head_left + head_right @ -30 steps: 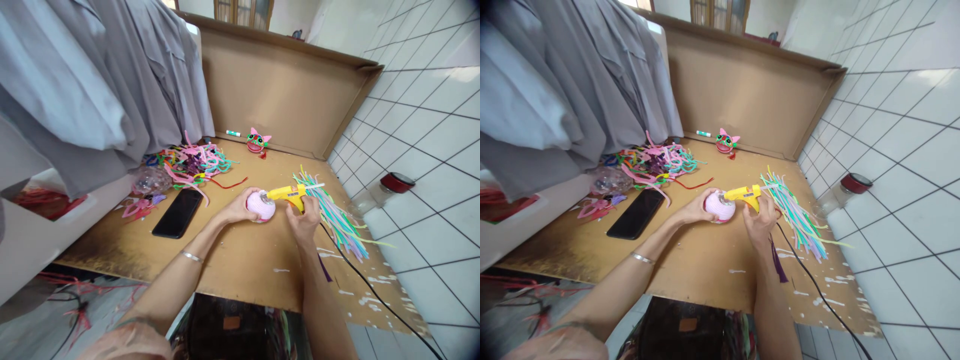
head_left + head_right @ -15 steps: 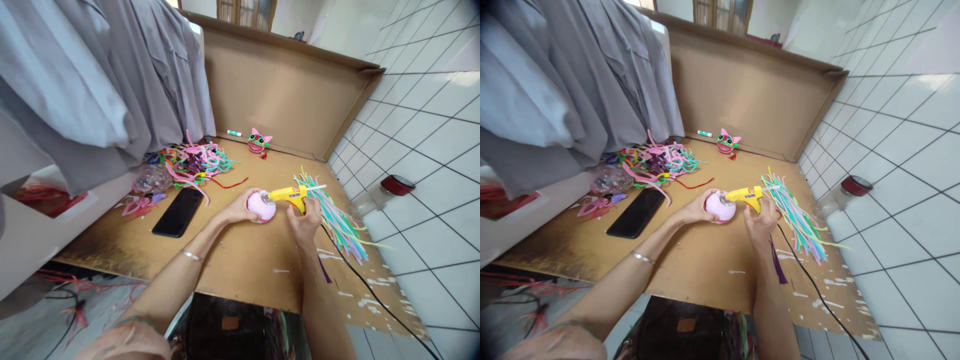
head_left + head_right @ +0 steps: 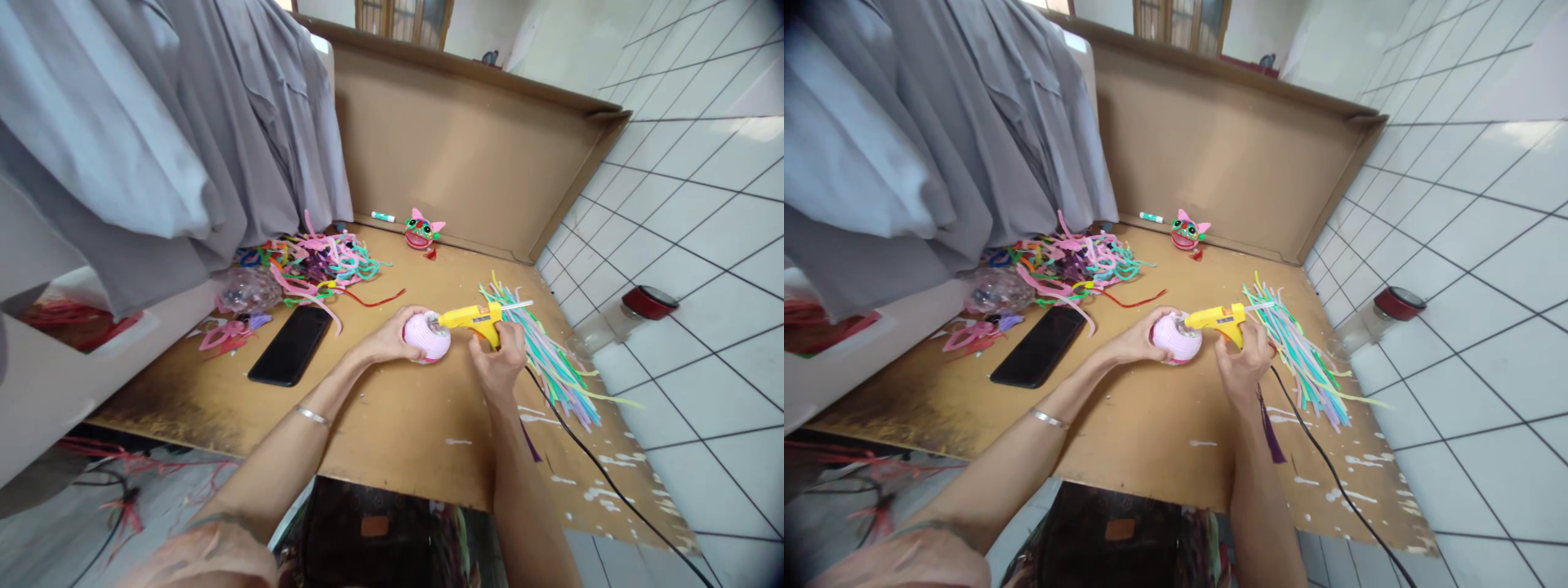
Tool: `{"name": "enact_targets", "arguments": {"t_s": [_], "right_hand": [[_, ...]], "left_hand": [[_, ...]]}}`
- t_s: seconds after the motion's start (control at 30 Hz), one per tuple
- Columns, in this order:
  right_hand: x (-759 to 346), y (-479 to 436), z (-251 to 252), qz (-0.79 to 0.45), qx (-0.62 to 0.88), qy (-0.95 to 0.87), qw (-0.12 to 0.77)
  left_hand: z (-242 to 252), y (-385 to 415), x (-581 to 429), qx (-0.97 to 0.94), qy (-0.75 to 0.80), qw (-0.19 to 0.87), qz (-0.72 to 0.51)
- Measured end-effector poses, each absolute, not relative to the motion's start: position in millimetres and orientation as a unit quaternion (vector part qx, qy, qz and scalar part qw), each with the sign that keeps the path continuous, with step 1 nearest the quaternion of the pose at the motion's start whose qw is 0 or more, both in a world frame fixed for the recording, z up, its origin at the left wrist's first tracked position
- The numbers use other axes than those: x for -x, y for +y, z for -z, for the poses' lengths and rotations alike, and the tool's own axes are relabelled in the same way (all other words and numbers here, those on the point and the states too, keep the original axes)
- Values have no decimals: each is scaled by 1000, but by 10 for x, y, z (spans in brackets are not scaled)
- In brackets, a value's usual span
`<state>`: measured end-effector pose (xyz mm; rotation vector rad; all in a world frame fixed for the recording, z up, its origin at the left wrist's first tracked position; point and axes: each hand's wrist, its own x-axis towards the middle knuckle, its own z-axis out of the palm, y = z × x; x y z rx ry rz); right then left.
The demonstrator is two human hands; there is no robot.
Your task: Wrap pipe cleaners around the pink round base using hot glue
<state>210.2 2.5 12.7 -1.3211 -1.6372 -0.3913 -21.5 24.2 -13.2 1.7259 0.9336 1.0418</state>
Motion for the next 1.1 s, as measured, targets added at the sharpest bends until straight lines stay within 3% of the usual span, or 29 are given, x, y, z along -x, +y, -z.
{"name": "enact_targets", "arguments": {"t_s": [0.23,1.1], "right_hand": [[-2110,74,-80,195,485,-669,528],[-2092,59,-99,199,493,-664,525]], "left_hand": [[159,253,215,-694,373,449,-421],[107,223,198,-693,370,455,-420]]}}
